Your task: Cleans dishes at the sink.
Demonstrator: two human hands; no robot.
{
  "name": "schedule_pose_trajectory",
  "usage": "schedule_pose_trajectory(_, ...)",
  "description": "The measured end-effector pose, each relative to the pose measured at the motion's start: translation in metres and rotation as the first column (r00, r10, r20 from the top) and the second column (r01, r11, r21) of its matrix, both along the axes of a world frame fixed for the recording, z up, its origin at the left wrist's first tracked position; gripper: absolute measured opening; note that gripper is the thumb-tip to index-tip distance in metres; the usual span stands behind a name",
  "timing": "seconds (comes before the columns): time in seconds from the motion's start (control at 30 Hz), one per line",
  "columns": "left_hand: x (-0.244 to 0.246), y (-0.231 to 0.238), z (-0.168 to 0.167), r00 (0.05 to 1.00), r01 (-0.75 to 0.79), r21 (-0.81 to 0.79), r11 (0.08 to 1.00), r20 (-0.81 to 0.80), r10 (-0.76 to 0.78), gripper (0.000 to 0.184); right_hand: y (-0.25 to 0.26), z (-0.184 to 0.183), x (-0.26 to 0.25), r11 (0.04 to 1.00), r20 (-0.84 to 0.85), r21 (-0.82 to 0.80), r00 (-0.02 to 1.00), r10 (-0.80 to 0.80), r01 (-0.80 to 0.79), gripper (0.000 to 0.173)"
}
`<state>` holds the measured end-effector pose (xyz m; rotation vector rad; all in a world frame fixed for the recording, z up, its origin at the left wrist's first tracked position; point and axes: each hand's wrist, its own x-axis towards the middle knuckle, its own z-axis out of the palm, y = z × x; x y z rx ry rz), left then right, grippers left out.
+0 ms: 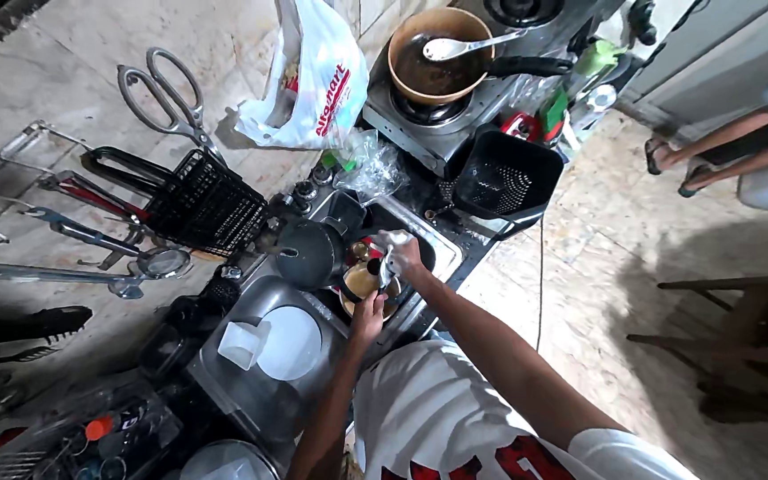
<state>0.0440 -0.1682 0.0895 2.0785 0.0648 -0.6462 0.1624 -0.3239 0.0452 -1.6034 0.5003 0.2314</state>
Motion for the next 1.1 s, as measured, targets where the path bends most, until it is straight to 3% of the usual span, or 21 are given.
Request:
schedule_pose_trajectory(0.03,-0.002,0.000,-0.003,0.999,-0.042,-0.006,0.999,0.002,0.042,0.038,-0.001,-0.005,0.000,0.968,-0.096,0.229,0.992,-0.080,0.100,0.036)
schedule_pose_trajectory(0.1,-0.004,0.000,-0.006,0.993,-0.115,-0.014,0.993,-0.001,0.115,0.039,-0.001,-0.011,0.000,0.765,-0.281,0.576,0.948,-0.148,0.290,0.039)
schedule_pose_trajectory(0.17,-0.003,-0.002,-0.008,0.989,-0.145,-0.018,0.989,-0.014,0.145,0.040,0.001,-0.011,-0.008,0.631,-0.353,0.709,0.933,-0.071,0.316,0.053)
schedule_pose_trajectory(0.27,0.002,-0.011,-0.014,0.986,-0.166,-0.012,0.986,-0.008,0.166,0.042,0.018,-0.005,-0.024,0.611,-0.321,0.751,0.947,0.006,0.251,0.062)
schedule_pose_trajectory(0.37,0.010,-0.020,-0.009,0.984,-0.175,0.043,0.984,-0.026,0.177,0.048,0.034,-0.002,-0.035,0.701,-0.278,0.669,0.958,-0.073,0.248,0.041)
schedule_pose_trajectory(0.5,0.014,-0.022,-0.007,0.987,-0.150,0.077,0.986,-0.046,0.154,0.048,0.023,0.004,-0.032,0.908,-0.258,0.399,0.966,-0.021,0.126,0.045)
schedule_pose_trajectory(0.6,0.015,-0.015,-0.010,0.992,-0.108,0.061,0.992,-0.064,0.112,0.044,0.013,-0.009,-0.028,0.991,-0.202,0.128,0.978,0.056,-0.030,0.043)
schedule_pose_trajectory(0.67,0.015,-0.006,-0.011,0.994,-0.075,0.040,0.996,-0.077,0.078,0.042,0.006,-0.012,-0.027,0.992,-0.161,0.063,0.980,0.119,-0.110,0.039)
schedule_pose_trajectory(0.77,0.014,0.016,-0.009,0.996,0.008,0.013,1.000,-0.094,-0.007,0.041,-0.009,-0.006,-0.021,0.951,-0.161,0.190,0.947,0.277,-0.246,0.040)
schedule_pose_trajectory(0.87,0.013,0.035,-0.003,0.994,0.052,0.035,0.998,-0.096,-0.048,0.040,-0.018,0.002,-0.016,0.900,-0.156,0.172,0.891,0.426,-0.401,0.060)
schedule_pose_trajectory(1.0,0.007,0.033,0.000,0.997,-0.055,0.139,0.989,-0.050,0.063,0.044,-0.021,-0.008,-0.010,0.945,-0.110,-0.085,0.945,0.307,-0.317,0.063)
schedule_pose_trajectory(1.03,0.005,0.028,0.000,0.993,-0.102,0.144,0.984,-0.039,0.108,0.046,-0.017,-0.008,-0.012,0.955,-0.088,-0.078,0.956,0.281,-0.288,0.067)
schedule_pose_trajectory(1.1,0.001,0.016,-0.006,0.979,-0.204,0.110,0.973,0.002,0.205,0.046,-0.007,-0.004,-0.022,0.974,-0.042,0.088,0.976,0.212,-0.208,0.083)
